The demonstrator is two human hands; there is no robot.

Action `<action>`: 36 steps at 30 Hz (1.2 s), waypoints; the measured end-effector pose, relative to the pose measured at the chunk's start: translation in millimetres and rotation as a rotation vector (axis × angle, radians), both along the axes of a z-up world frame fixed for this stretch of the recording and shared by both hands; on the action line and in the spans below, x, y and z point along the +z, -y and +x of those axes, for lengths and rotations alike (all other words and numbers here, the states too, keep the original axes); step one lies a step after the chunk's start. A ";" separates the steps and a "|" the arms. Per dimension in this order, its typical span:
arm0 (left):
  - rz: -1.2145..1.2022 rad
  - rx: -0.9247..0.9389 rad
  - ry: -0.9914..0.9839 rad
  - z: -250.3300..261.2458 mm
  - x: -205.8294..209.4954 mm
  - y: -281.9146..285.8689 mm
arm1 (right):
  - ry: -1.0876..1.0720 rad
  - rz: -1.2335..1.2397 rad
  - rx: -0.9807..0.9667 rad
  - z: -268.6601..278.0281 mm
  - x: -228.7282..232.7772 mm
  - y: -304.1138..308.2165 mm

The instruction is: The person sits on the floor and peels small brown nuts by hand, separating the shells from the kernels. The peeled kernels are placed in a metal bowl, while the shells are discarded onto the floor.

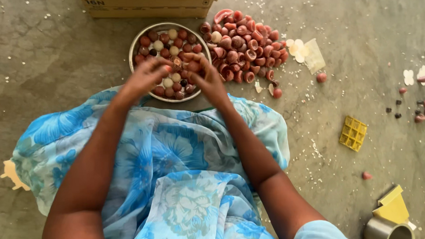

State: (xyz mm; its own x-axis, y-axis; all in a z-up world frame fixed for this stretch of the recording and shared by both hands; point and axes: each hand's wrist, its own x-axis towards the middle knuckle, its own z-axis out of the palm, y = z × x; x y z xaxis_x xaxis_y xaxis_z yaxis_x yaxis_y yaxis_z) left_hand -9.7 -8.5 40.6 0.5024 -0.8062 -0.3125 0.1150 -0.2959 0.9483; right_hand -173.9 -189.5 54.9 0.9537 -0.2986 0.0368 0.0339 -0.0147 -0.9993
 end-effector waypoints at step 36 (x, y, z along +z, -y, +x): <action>0.415 0.118 0.938 81.6 -131.8 -19.7 | -0.142 0.289 0.209 12.3 21.9 -21.7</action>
